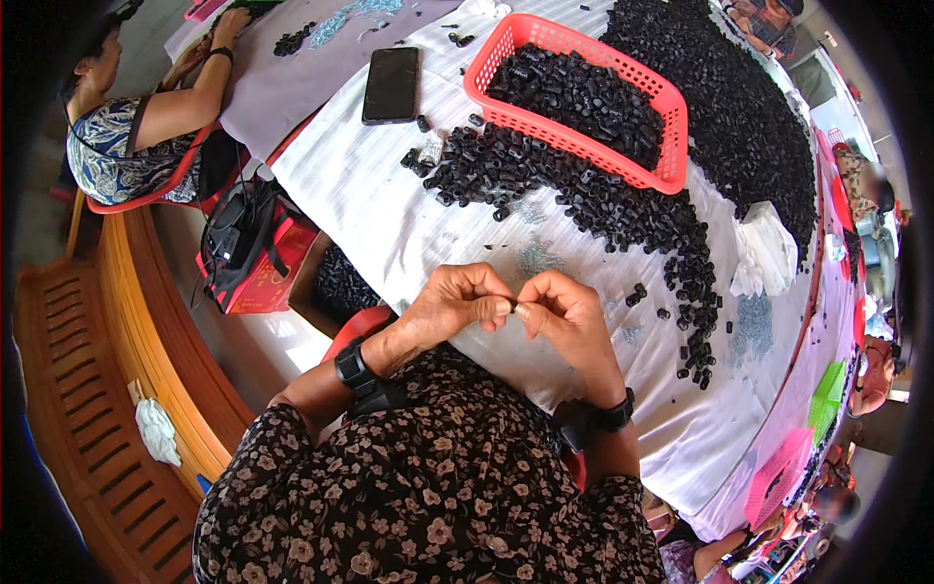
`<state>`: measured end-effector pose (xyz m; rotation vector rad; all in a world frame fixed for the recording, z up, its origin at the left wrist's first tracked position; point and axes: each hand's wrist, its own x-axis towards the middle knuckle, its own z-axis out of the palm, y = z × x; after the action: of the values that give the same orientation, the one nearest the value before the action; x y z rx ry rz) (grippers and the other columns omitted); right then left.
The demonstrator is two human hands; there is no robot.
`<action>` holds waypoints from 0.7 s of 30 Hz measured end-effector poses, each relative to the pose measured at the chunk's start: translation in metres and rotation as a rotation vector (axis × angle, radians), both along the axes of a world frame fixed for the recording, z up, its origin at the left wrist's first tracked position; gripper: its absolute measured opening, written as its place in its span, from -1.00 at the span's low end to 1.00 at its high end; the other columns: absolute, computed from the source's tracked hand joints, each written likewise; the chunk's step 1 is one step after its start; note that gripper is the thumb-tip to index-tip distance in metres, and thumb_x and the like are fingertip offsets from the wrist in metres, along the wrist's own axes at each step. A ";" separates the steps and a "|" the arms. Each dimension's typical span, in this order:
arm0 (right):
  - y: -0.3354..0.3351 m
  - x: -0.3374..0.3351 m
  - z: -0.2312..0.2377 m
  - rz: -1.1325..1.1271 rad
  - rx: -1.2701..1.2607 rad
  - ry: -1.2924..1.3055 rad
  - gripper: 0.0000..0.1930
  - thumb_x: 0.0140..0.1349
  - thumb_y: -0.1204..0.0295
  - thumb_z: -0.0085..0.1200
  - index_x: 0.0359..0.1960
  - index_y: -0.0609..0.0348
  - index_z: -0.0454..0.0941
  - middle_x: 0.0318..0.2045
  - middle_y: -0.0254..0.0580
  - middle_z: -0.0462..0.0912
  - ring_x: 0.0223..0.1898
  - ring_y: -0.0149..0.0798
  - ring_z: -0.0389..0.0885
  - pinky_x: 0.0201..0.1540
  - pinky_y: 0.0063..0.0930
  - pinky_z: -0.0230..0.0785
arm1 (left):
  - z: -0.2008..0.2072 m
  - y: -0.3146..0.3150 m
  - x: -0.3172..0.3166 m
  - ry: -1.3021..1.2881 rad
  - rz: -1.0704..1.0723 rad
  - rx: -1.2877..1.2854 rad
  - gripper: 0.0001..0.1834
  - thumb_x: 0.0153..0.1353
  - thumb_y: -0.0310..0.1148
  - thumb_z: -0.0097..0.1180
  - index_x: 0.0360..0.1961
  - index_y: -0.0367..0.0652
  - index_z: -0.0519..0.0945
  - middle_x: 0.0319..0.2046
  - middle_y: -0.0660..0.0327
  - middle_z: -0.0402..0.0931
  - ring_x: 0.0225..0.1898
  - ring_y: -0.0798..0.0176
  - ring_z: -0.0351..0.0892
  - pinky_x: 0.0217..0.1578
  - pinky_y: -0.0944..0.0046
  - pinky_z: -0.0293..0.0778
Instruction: Sort and inspect small black shoe components at a production table.
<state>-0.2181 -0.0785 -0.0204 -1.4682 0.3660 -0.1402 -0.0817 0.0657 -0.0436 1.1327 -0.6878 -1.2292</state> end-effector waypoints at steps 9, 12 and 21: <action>-0.003 -0.002 0.000 0.080 0.105 0.003 -0.90 0.14 0.52 0.12 -0.44 0.19 0.43 -0.55 -0.45 0.46 -0.55 -0.60 0.39 -0.51 -0.71 0.27 | -0.004 0.000 -0.003 0.117 -0.001 -0.052 -0.91 0.15 -0.49 0.15 -0.37 -0.32 0.56 -0.48 0.18 0.57 -0.47 0.41 0.54 -0.38 0.44 0.49; -0.007 -0.003 0.002 0.158 0.109 0.029 -0.89 0.15 0.50 0.13 -0.43 0.18 0.43 -0.55 -0.46 0.46 -0.55 -0.61 0.38 -0.51 -0.71 0.27 | 0.004 0.000 -0.002 0.047 -0.043 -0.028 -0.92 0.14 -0.51 0.16 -0.39 -0.32 0.55 -0.47 0.17 0.57 -0.47 0.40 0.55 -0.37 0.43 0.51; -0.001 -0.003 0.002 -0.035 0.069 -0.106 -0.92 0.17 0.50 0.10 -0.43 0.20 0.46 -0.56 -0.47 0.48 -0.56 -0.62 0.40 -0.52 -0.71 0.28 | -0.001 -0.006 0.000 0.289 -0.013 -0.098 -0.88 0.18 -0.47 0.12 -0.32 -0.33 0.52 -0.46 0.14 0.57 -0.44 0.35 0.56 -0.39 0.39 0.50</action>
<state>-0.2208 -0.0797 -0.0180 -1.3803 0.3073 -0.2303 -0.0813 0.0602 -0.0441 0.8493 -0.5303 -1.3237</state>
